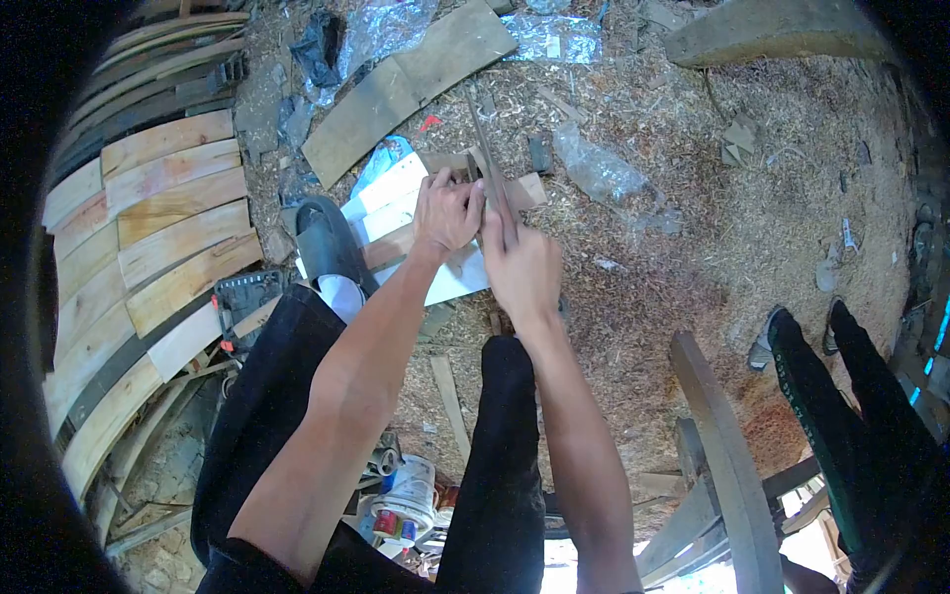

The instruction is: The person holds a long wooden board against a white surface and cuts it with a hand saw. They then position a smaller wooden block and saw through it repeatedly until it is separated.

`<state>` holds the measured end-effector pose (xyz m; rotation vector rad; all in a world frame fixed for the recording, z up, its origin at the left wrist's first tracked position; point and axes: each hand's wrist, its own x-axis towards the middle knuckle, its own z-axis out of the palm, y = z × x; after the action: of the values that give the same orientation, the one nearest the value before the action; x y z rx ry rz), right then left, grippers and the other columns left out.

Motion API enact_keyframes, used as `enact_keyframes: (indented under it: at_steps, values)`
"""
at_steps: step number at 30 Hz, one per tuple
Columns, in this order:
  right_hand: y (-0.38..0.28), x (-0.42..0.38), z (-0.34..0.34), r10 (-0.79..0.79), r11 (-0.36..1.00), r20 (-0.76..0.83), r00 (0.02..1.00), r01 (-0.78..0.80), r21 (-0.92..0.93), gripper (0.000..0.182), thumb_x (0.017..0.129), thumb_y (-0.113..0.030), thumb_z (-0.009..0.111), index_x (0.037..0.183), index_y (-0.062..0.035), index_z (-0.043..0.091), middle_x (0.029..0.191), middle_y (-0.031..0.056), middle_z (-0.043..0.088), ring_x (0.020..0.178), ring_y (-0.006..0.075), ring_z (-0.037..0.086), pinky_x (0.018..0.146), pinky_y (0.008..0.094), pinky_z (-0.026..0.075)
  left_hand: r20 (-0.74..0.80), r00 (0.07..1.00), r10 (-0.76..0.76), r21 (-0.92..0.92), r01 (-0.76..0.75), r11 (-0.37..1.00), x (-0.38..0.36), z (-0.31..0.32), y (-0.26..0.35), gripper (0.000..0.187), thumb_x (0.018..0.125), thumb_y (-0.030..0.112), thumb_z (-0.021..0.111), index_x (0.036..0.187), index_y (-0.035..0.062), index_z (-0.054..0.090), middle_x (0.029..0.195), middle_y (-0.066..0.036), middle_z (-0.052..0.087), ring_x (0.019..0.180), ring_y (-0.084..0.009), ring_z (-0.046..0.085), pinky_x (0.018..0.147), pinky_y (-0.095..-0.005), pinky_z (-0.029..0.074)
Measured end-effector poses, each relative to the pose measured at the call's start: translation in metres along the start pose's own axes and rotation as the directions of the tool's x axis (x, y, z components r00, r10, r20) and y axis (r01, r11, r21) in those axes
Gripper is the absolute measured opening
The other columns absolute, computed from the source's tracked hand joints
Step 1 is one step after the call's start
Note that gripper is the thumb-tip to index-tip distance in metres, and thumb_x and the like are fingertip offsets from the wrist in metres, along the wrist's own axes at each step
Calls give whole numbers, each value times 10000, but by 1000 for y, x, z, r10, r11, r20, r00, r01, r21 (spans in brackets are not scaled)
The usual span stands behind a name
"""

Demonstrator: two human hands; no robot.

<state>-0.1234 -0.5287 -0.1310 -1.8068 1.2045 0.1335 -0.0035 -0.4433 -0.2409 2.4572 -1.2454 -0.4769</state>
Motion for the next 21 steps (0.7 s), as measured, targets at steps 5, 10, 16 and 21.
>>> enact_keyframes:
  at_steps: [5, 10, 16, 21]
  values:
    - [7, -19, -10, -11, 997, -43, 999, 14, 73, 574, 954, -410, 570, 681, 95, 592, 528, 204, 526, 478, 304, 535, 513, 437, 414, 19, 1000, -8, 8, 8, 1000, -2, -3, 4, 444, 966, 352, 470, 733, 87, 740, 722, -101, 695, 928, -248, 584, 898, -427, 381]
    - [25, -151, -76, 167, 986, 64, 984, -168, 7, 374, 944, -304, 603, 829, 38, 699, 497, 161, 500, 448, 193, 598, 479, 355, 438, -19, 1000, 3, -13, -4, 1000, -2, 0, 1, 475, 967, 359, 476, 704, 61, 736, 709, -98, 691, 917, -238, 589, 896, -426, 386]
    - [27, -92, -36, 62, 997, 1, 998, -62, 50, 408, 943, -329, 593, 807, 43, 692, 555, 239, 552, 540, 379, 638, 507, 422, 470, -38, 999, -3, -18, 2, 1000, -2, 0, 2, 447, 965, 343, 484, 714, 66, 731, 691, -104, 681, 899, -245, 588, 879, -427, 389]
    - [15, -22, 0, 15, 991, -65, 998, -6, 135, 498, 956, -342, 597, 672, 66, 582, 471, 103, 447, 466, 126, 431, 470, 375, 372, 9, 1000, 13, 22, -13, 1000, -2, -8, 3, 431, 965, 329, 486, 728, 67, 733, 709, -105, 687, 899, -249, 588, 866, -424, 387]
